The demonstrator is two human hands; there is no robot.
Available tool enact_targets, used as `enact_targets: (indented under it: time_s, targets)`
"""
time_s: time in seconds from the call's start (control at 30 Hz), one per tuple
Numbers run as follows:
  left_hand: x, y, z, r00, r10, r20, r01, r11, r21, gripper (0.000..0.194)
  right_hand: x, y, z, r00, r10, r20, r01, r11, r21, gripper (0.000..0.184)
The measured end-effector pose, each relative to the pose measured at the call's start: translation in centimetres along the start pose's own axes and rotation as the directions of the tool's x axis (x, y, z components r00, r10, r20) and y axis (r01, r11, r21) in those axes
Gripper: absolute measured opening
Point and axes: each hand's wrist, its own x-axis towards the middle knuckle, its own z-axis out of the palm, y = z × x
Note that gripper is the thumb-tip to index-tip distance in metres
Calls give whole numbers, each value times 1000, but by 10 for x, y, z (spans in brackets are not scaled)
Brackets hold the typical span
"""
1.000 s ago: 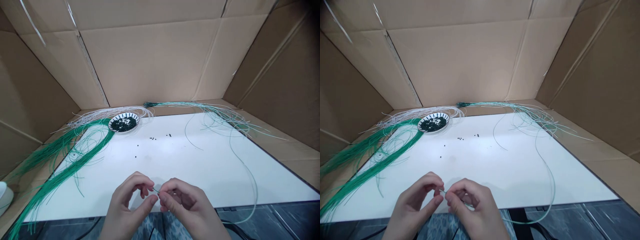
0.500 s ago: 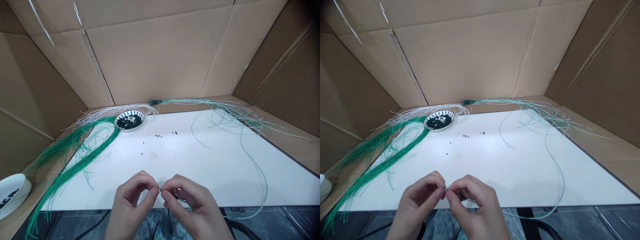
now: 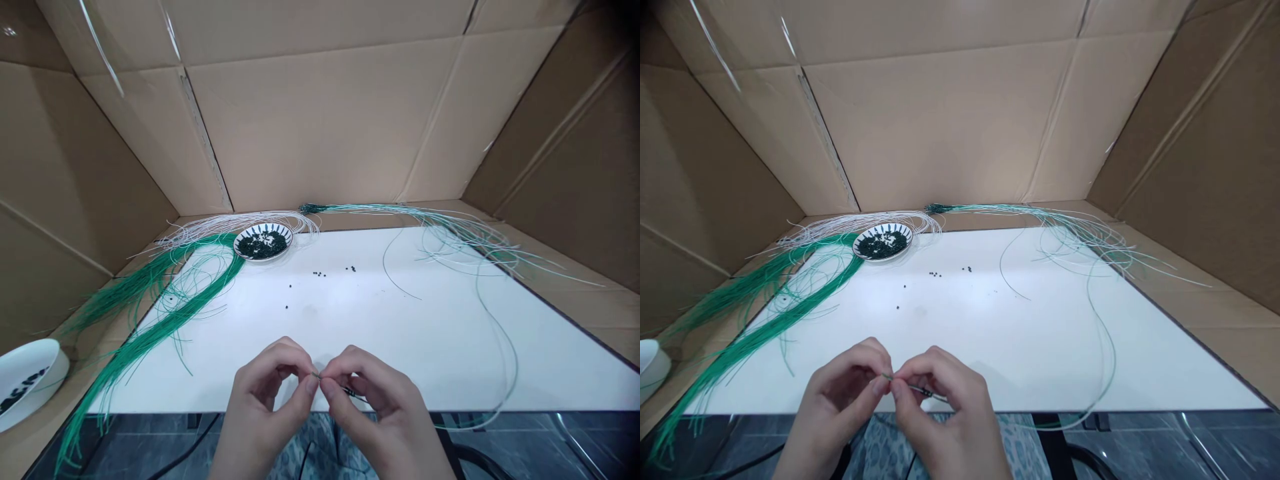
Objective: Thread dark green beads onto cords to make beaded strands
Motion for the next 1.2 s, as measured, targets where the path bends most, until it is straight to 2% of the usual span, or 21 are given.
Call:
enact_targets:
  time_s: [0.2, 0.33, 0.57, 0.73, 0.87, 0.97, 1.03, 1.07, 1.1, 1.13, 1.2]
  targets:
    - [0, 4, 8, 992, -47, -119, 46, 999, -10, 10, 4, 2, -3, 997, -76, 33, 78, 995, -68, 11]
    - [1, 6, 8, 993, -72, -89, 72, 997, -8, 10, 7, 4, -7, 993, -104, 63, 110, 987, -114, 14]
    - [3, 8, 5, 990, -134, -47, 136, 990, 43, 12, 6, 2, -8, 996, -54, 73, 64, 987, -149, 15]
    - [0, 4, 8, 996, -87, -8, 87, 996, -4, 10, 3, 4, -10, 995, -33, 92, 44, 993, -112, 10]
    - [-8, 2, 13, 1000, 6, -13, -6, 999, 44, 11, -2, 5, -15, 996, -21, 87, 24, 999, -33, 8]
    - [-8, 0, 11, 994, 24, 107, -44, 980, 194, 16, -3, 9, -23, 996, 6, 88, -8, 1000, 24, 11]
    - [1, -6, 6, 984, -52, 169, -35, 881, 472, 17, 1, 16, -31, 999, 13, 48, -14, 1000, 18, 14]
    - [9, -10, 2, 983, -97, 156, -22, 780, 626, 17, 4, 21, -36, 1000, 10, 8, -10, 1000, -1, 16]
    - [19, -14, -2, 987, -139, 78, 25, 621, 783, 17, 7, 28, -41, 999, 6, -37, -7, 1000, -27, 18]
    - [30, -20, -6, 990, -139, -13, 84, 522, 849, 20, 11, 35, -46, 997, 6, -83, -10, 999, -52, 21]
    - [54, -30, -13, 985, -109, -136, 169, 394, 904, 23, 19, 50, -53, 988, 18, -152, -30, 996, -80, 26]
